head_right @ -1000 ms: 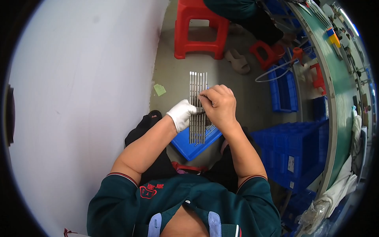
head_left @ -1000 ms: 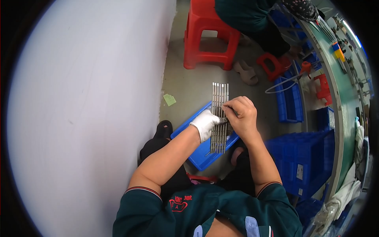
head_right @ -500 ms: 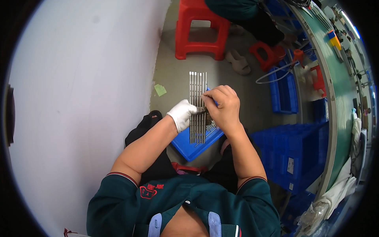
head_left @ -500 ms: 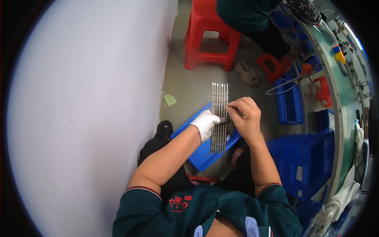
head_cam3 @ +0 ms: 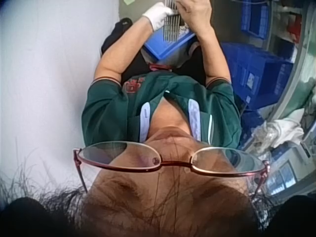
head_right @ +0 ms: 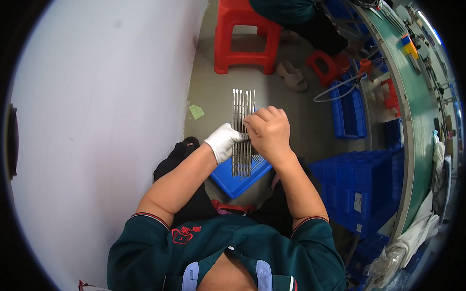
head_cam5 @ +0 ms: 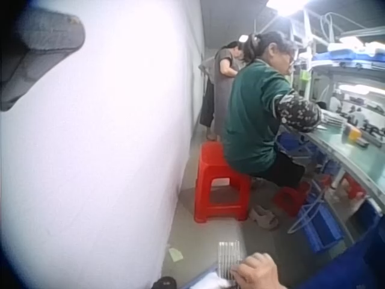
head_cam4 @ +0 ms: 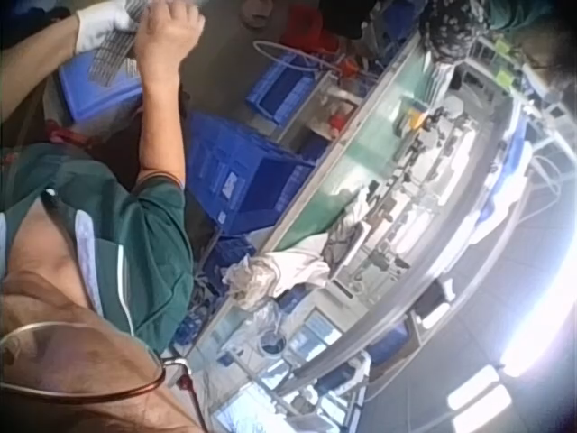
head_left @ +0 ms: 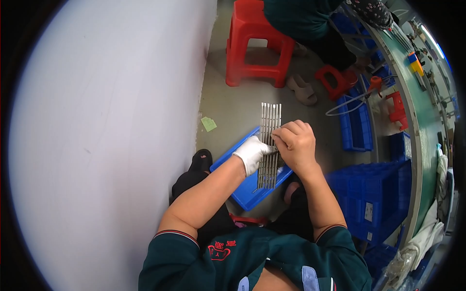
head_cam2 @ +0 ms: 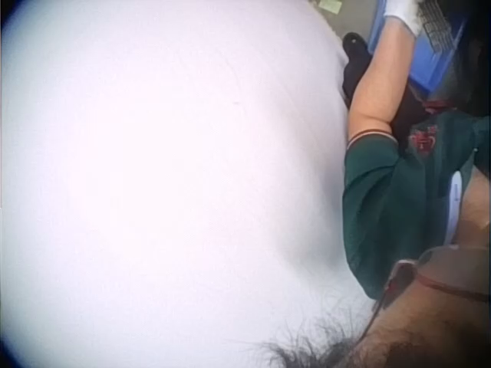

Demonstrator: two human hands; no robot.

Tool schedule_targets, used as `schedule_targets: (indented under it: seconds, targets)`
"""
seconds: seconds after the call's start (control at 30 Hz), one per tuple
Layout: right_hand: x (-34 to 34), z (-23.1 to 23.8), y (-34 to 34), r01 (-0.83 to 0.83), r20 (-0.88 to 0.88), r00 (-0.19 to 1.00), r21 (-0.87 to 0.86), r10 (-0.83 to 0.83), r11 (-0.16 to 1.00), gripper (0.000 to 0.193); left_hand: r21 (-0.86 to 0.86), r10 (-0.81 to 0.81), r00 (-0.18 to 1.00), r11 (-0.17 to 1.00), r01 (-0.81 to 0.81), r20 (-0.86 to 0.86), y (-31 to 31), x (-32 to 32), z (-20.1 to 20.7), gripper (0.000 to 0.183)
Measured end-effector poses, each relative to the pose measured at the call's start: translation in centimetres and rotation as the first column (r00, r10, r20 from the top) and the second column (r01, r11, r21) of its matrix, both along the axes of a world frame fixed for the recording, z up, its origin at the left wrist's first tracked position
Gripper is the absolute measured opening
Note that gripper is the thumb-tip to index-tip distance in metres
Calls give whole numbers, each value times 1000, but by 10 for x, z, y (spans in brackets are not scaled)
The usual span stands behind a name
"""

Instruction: Inspecting and organizing a bundle of thin metal rods in a manufacturing setting.

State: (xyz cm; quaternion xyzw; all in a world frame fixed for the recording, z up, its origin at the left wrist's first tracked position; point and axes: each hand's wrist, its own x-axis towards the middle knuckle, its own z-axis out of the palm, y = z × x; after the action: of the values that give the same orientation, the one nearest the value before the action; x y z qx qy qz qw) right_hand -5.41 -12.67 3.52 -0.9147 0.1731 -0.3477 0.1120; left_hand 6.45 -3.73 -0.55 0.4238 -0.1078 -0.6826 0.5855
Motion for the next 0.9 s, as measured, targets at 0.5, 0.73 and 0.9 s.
schedule_targets:
  seconds: [0.5,0.73,0.9]
  targets:
    - [2,0,-6,51,110,990,284,-85,957,7,-36,-41,984,999,35,-171,1,-1,-4,21]
    - [2,1,-5,57,97,993,119,-69,991,8,-26,-27,994,999,25,-101,0,-4,-5,20]
    - [3,-3,-3,53,26,998,-41,-52,998,13,-29,-19,999,999,18,-50,-1,-6,-7,23]
